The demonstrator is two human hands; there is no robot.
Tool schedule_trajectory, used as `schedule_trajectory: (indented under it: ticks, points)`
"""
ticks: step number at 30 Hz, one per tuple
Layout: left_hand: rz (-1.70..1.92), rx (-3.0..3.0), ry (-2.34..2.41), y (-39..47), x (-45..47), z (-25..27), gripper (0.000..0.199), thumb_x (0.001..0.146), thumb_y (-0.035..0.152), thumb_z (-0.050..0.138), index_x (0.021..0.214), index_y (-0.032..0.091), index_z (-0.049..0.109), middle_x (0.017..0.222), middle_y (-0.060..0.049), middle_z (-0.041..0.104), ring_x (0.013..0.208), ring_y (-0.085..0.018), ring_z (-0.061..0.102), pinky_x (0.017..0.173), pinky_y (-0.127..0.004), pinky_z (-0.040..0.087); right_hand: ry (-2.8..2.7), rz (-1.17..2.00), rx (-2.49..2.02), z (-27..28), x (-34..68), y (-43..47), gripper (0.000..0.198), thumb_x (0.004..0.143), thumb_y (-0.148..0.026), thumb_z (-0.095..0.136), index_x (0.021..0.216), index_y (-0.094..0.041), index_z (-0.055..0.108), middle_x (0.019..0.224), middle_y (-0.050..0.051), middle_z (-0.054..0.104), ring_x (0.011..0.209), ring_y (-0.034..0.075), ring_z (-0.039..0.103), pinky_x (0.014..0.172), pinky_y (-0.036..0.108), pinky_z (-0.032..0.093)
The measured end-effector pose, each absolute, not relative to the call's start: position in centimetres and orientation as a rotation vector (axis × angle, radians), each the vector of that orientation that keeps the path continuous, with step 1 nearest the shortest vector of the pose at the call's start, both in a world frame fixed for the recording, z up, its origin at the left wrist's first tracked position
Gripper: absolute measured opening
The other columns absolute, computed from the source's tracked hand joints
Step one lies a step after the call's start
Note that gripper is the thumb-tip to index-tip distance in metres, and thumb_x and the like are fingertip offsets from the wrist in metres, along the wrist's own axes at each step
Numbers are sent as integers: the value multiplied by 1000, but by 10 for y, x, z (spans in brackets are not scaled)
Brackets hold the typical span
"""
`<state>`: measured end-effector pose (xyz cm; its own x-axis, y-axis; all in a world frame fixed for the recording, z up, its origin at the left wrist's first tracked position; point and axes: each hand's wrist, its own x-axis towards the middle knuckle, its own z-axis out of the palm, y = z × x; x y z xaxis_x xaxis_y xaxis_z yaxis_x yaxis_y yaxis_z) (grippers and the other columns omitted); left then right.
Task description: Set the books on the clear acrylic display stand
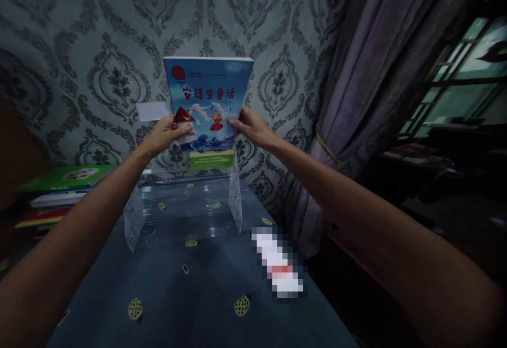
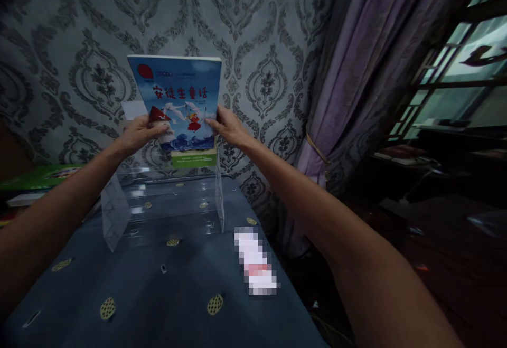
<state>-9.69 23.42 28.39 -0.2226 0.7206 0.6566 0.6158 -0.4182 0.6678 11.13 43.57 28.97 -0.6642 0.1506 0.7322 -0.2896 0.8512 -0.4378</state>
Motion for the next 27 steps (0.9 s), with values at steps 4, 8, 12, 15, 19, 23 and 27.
schedule_trajectory:
  ticks: [4, 8, 12, 15, 19, 23, 27]
  points:
    - [1775, 1857, 1622, 241, -101, 281, 47, 69, 52, 78, 95, 15, 69, 86, -6, 71, 78, -20, 67, 74, -32, 57, -2217, 734, 122, 290, 112, 438, 41, 95, -51, 61, 125, -24, 54, 102, 5, 68, 86, 20, 66, 66, 31, 61]
    - [1838, 1850, 1635, 247, -106, 281, 43, 69, 48, 78, 94, 14, 68, 82, -4, 69, 74, -18, 66, 68, -30, 56, -2218, 751, 135, 296, 109, 439, 45, 94, -54, 62, 125, -22, 55, 103, 5, 68, 86, 20, 66, 64, 30, 61]
    - [1866, 1827, 1681, 250, -110, 281, 41, 69, 47, 77, 93, 15, 69, 79, -3, 67, 73, -18, 65, 63, -28, 53, -2215, 741, 146, 298, 106, 442, 46, 95, -56, 62, 126, -23, 56, 104, 5, 69, 87, 20, 66, 65, 30, 62]
    - [1856, 1837, 1631, 253, -111, 278, 43, 68, 47, 78, 94, 15, 69, 83, -4, 69, 76, -18, 65, 68, -29, 55, -2215, 762, 134, 294, 105, 445, 49, 94, -57, 63, 127, -22, 56, 104, 6, 70, 87, 20, 67, 65, 31, 62]
    - [1834, 1838, 1569, 258, -111, 271, 42, 67, 45, 80, 94, 15, 69, 87, -3, 70, 77, -18, 66, 73, -32, 57, -2218, 778, 98, 284, 108, 450, 45, 93, -55, 65, 121, -21, 58, 102, 6, 70, 88, 22, 67, 68, 36, 64]
    - [1840, 1819, 1549, 262, -110, 265, 44, 64, 40, 81, 98, 16, 68, 90, -3, 70, 79, -17, 66, 77, -33, 58, -2231, 782, 62, 276, 111, 453, 38, 93, -52, 65, 116, -21, 59, 100, 6, 69, 88, 23, 67, 70, 39, 63]
    - [1803, 1889, 1589, 262, -108, 261, 48, 65, 38, 81, 104, 16, 64, 97, -4, 69, 85, -18, 66, 79, -34, 58, -2255, 786, 43, 269, 111, 455, 41, 91, -57, 65, 112, -22, 57, 99, 6, 68, 86, 22, 65, 69, 38, 62]
